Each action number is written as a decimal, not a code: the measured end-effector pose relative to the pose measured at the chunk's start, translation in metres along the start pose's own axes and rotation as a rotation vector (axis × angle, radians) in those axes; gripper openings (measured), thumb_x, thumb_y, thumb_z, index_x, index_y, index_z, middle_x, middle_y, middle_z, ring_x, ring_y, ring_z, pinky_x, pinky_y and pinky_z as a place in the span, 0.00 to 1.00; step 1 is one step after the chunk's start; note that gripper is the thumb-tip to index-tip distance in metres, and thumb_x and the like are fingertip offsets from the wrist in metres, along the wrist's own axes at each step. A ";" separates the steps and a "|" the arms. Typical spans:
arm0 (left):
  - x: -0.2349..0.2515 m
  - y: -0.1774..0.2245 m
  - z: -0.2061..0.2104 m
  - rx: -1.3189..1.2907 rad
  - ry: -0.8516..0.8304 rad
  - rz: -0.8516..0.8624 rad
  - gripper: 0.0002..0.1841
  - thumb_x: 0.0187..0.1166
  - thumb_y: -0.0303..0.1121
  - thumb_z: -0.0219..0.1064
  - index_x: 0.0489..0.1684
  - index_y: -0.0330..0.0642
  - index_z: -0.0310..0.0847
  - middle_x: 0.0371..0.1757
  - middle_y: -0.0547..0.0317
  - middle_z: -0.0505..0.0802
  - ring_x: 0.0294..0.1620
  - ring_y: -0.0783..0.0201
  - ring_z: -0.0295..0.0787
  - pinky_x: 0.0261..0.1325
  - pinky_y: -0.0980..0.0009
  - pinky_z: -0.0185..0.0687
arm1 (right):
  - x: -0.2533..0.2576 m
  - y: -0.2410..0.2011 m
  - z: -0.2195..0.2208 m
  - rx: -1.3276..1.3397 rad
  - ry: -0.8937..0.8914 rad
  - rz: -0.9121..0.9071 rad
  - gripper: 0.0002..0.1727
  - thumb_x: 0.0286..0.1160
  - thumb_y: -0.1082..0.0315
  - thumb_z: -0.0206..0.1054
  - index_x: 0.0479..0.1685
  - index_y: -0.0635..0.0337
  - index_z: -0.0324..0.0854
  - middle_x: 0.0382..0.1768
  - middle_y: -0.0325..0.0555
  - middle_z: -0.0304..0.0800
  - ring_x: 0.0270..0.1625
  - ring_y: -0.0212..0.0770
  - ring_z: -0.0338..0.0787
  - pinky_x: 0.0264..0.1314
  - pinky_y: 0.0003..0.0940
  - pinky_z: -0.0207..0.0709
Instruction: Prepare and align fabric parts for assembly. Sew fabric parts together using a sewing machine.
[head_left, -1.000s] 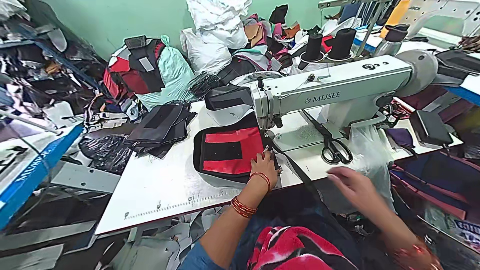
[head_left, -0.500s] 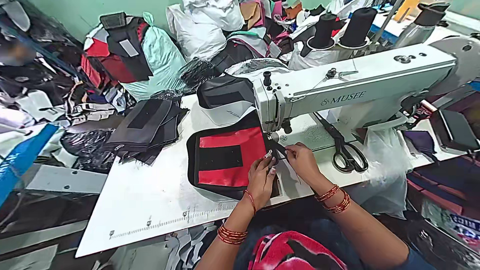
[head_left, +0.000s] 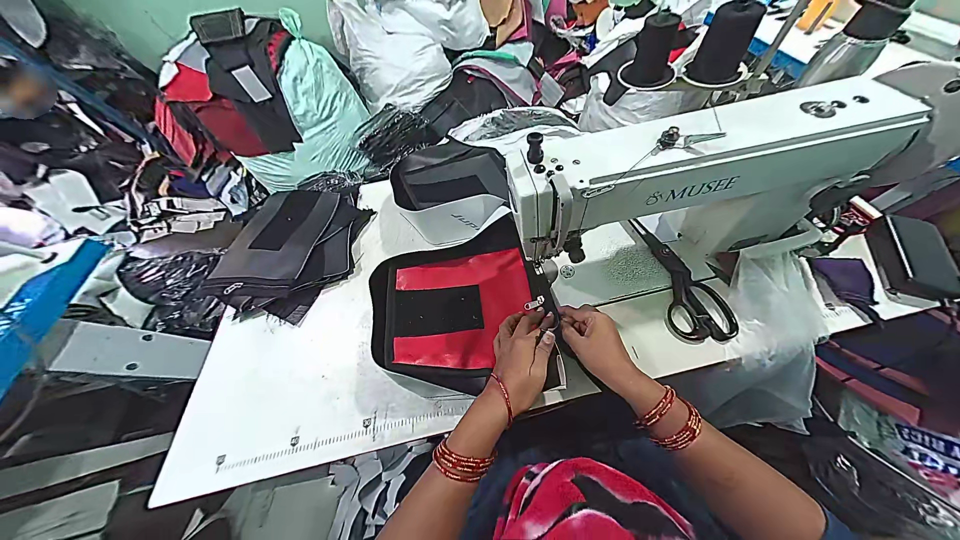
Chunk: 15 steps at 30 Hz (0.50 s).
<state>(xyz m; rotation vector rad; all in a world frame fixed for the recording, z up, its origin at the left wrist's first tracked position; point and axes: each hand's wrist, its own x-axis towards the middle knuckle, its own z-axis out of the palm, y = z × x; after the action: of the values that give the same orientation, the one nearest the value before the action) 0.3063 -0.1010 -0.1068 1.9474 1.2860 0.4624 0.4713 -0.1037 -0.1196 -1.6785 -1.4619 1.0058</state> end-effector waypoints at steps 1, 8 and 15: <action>0.000 0.002 -0.001 0.047 -0.029 -0.006 0.28 0.92 0.43 0.40 0.79 0.42 0.79 0.86 0.47 0.76 0.91 0.34 0.54 0.85 0.33 0.47 | 0.000 0.000 0.000 0.007 -0.005 -0.003 0.18 0.78 0.75 0.61 0.62 0.69 0.87 0.44 0.54 0.88 0.40 0.35 0.84 0.47 0.28 0.78; 0.005 0.016 -0.003 0.351 -0.214 -0.076 0.29 0.94 0.49 0.41 0.88 0.49 0.69 0.93 0.52 0.65 0.94 0.39 0.48 0.87 0.34 0.44 | -0.001 -0.001 -0.004 -0.038 -0.045 -0.001 0.18 0.79 0.75 0.61 0.65 0.69 0.86 0.48 0.57 0.91 0.44 0.38 0.87 0.52 0.30 0.80; 0.005 0.022 -0.001 0.515 -0.277 -0.065 0.31 0.94 0.52 0.43 0.92 0.48 0.60 0.95 0.50 0.60 0.95 0.38 0.47 0.87 0.35 0.46 | -0.002 -0.001 -0.005 -0.053 -0.061 0.016 0.20 0.78 0.75 0.61 0.66 0.69 0.85 0.48 0.55 0.90 0.42 0.36 0.86 0.49 0.28 0.79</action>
<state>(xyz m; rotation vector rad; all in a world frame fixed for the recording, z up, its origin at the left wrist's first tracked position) 0.3220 -0.1012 -0.0900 2.2750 1.3689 -0.1930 0.4757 -0.1054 -0.1162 -1.7135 -1.5289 1.0437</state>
